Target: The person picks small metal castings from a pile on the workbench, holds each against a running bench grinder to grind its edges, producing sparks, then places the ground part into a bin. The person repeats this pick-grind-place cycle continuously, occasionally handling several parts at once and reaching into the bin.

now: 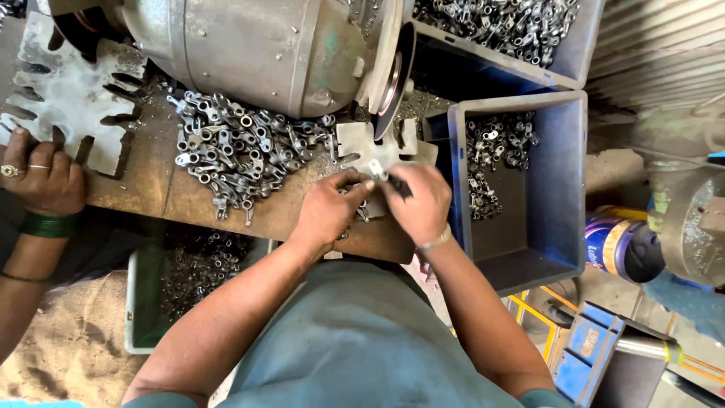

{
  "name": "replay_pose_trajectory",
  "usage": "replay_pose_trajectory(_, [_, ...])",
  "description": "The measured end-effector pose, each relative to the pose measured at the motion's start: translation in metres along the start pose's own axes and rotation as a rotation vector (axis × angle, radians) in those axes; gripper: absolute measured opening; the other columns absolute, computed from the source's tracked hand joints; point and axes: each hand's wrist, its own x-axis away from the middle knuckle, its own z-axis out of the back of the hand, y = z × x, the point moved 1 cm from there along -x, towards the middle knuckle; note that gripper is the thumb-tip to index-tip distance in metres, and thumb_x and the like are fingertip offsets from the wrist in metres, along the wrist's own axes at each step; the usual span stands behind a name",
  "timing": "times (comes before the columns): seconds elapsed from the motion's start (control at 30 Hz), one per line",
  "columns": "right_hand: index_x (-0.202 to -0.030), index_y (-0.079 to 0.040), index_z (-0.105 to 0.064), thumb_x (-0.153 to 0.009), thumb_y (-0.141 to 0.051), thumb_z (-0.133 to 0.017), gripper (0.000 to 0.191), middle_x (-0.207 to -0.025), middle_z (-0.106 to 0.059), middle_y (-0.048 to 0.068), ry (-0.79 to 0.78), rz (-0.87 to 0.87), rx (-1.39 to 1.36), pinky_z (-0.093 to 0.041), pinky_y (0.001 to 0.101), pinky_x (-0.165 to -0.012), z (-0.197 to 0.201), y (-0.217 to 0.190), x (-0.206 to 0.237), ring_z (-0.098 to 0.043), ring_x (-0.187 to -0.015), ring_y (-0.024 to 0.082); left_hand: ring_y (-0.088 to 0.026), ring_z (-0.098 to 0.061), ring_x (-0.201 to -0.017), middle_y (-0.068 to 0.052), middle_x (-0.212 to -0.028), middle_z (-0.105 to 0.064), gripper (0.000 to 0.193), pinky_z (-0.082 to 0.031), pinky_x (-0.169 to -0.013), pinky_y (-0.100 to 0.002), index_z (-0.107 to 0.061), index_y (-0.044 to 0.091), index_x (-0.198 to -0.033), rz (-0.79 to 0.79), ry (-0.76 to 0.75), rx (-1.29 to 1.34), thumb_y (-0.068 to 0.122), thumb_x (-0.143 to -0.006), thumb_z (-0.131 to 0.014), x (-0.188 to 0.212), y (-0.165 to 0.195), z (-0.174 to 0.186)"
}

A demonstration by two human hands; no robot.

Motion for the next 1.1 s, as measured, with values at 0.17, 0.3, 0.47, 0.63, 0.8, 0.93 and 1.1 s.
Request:
replay_pose_trajectory(0.17, [-0.092, -0.007, -0.070, -0.083, -0.024, -0.090, 0.028, -0.085, -0.072, 0.006, 0.047, 0.085, 0.012, -0.053, 0.0374, -0.071, -0.010, 0.008, -0.026, -0.066, -0.079, 0.026, -0.012, -0.071, -0.070, -0.007, -0.083, -0.078, 0.033, -0.054, -0.067, -0.029, -0.078, 0.008, -0.108, 0.028, -0.102, -0.049, 0.033, -0.087, -0.072, 0.010, -0.026, -0.001])
replay_pose_trajectory(0.3, [-0.087, -0.007, -0.067, -0.081, -0.025, -0.092, 0.032, -0.080, -0.068, 0.007, 0.076, 0.107, 0.044, -0.052, 0.0389, -0.069, -0.011, 0.008, -0.036, -0.063, -0.075, 0.028, -0.011, -0.066, -0.070, -0.006, -0.083, -0.077, 0.031, -0.054, -0.066, -0.030, -0.077, 0.006, -0.107, 0.201, -0.160, 0.051, 0.029, -0.087, -0.074, 0.033, -0.049, 0.002])
replay_pose_trajectory(0.47, [-0.085, -0.007, -0.064, -0.079, -0.025, -0.093, 0.035, -0.078, -0.067, 0.007, 0.092, 0.150, 0.060, -0.051, 0.0408, -0.068, -0.009, 0.002, -0.047, -0.062, -0.073, 0.028, -0.007, -0.068, -0.074, -0.002, -0.083, -0.077, 0.027, -0.054, -0.071, -0.026, -0.077, 0.005, -0.106, 0.205, -0.165, 0.141, 0.023, -0.086, -0.073, 0.054, -0.059, 0.020])
replay_pose_trajectory(0.63, [-0.088, -0.007, -0.064, -0.081, -0.023, -0.093, 0.034, -0.081, -0.068, 0.007, 0.080, 0.193, 0.025, -0.052, 0.0408, -0.070, -0.009, -0.001, -0.051, -0.063, -0.076, 0.029, -0.009, -0.065, -0.074, -0.004, -0.082, -0.076, 0.024, -0.053, -0.070, -0.026, -0.078, 0.005, -0.104, 0.208, -0.164, 0.106, 0.019, -0.085, -0.075, 0.059, -0.061, 0.031])
replay_pose_trajectory(0.8, [-0.089, -0.005, -0.063, -0.082, -0.022, -0.093, 0.036, -0.083, -0.067, 0.010, 0.000, 0.126, 0.015, -0.051, 0.0412, -0.069, -0.003, -0.001, -0.023, -0.064, -0.076, 0.031, -0.007, -0.065, -0.074, -0.004, -0.085, -0.077, 0.020, -0.053, -0.068, -0.025, -0.078, 0.003, -0.098, 0.091, -0.179, 0.135, 0.016, -0.084, -0.077, 0.054, -0.059, 0.030])
replay_pose_trajectory(0.93, [-0.083, -0.009, -0.066, -0.072, -0.015, -0.090, 0.027, -0.076, -0.064, 0.010, -0.250, 0.316, 0.096, -0.052, 0.0447, -0.067, -0.001, -0.015, 0.016, -0.062, -0.072, 0.032, -0.009, -0.068, -0.067, -0.003, -0.080, -0.074, 0.032, -0.054, -0.060, -0.027, -0.075, 0.008, -0.108, 0.107, -0.097, 0.287, 0.028, -0.083, -0.080, 0.048, -0.059, 0.027])
replay_pose_trajectory(1.1, [-0.096, 0.000, -0.071, -0.076, -0.003, -0.084, 0.024, -0.095, -0.071, 0.016, -0.179, 0.769, -0.103, -0.055, 0.0407, -0.066, -0.010, -0.036, 0.032, -0.066, -0.079, 0.034, -0.009, -0.070, -0.062, -0.006, -0.070, -0.075, 0.037, -0.057, -0.059, -0.028, -0.079, 0.007, -0.103, -0.027, 0.070, 0.108, 0.037, -0.082, -0.082, 0.046, -0.067, 0.031])
